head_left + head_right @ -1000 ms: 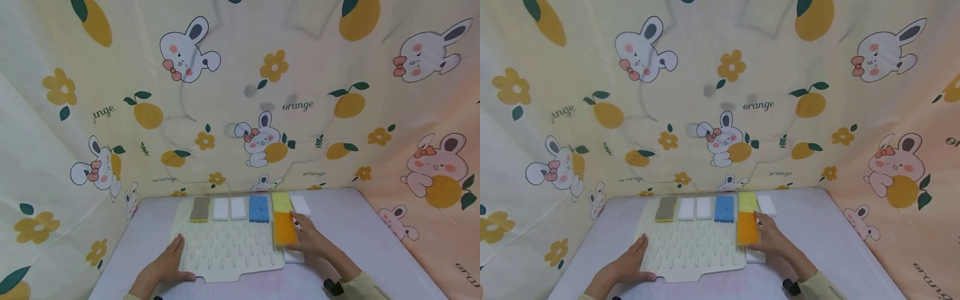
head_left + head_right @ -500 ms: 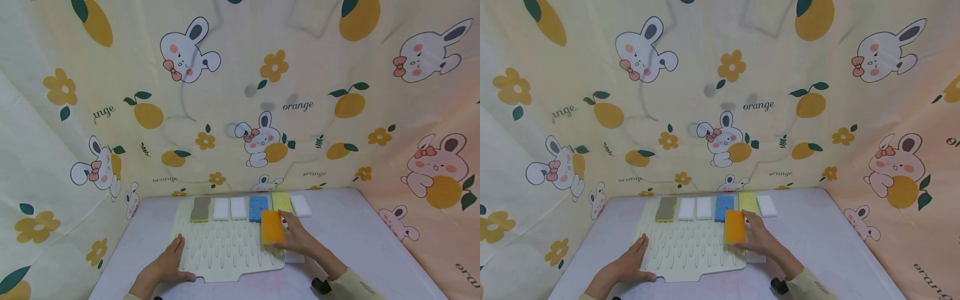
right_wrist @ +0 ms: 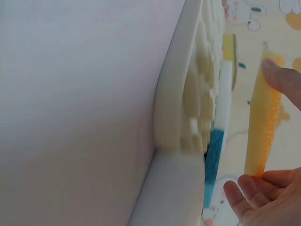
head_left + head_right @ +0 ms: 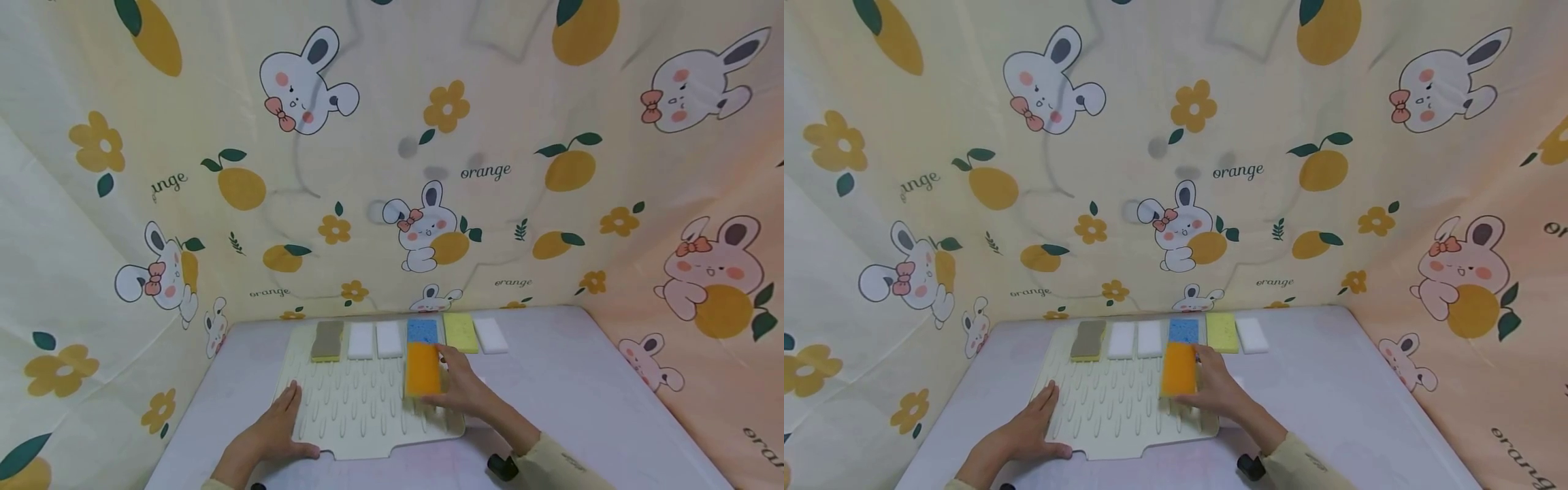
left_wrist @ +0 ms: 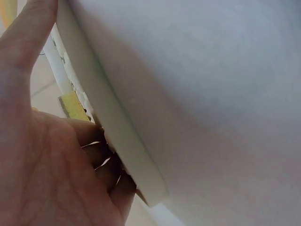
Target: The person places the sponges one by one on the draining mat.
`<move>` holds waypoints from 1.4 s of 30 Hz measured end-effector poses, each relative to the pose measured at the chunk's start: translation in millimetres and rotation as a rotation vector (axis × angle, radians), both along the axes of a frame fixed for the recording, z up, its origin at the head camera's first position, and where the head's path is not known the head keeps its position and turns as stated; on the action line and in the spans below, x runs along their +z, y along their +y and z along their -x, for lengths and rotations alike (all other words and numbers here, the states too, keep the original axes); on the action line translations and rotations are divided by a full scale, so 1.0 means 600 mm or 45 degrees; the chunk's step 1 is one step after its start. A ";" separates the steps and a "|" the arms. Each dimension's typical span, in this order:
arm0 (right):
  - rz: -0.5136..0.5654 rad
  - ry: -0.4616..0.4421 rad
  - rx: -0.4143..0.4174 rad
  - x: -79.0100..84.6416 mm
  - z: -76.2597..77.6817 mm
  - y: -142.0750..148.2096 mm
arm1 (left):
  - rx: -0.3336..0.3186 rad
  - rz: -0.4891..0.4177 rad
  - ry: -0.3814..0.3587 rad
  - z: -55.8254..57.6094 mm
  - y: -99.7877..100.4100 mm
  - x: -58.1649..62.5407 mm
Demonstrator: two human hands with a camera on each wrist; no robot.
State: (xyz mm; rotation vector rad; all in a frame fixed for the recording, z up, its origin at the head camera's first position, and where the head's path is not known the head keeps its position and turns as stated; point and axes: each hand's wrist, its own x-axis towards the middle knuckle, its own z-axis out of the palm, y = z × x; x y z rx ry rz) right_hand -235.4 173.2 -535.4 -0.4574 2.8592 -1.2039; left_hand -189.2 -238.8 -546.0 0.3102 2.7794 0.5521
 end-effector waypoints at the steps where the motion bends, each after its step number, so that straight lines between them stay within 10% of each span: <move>1: 0.003 0.002 0.008 0.000 0.000 -0.005 | -0.001 0.000 0.002 0.001 0.000 -0.001; 42: 0.123 -0.192 0.186 -0.004 -0.011 -0.216 | -0.003 0.027 -0.065 0.007 -0.004 -0.004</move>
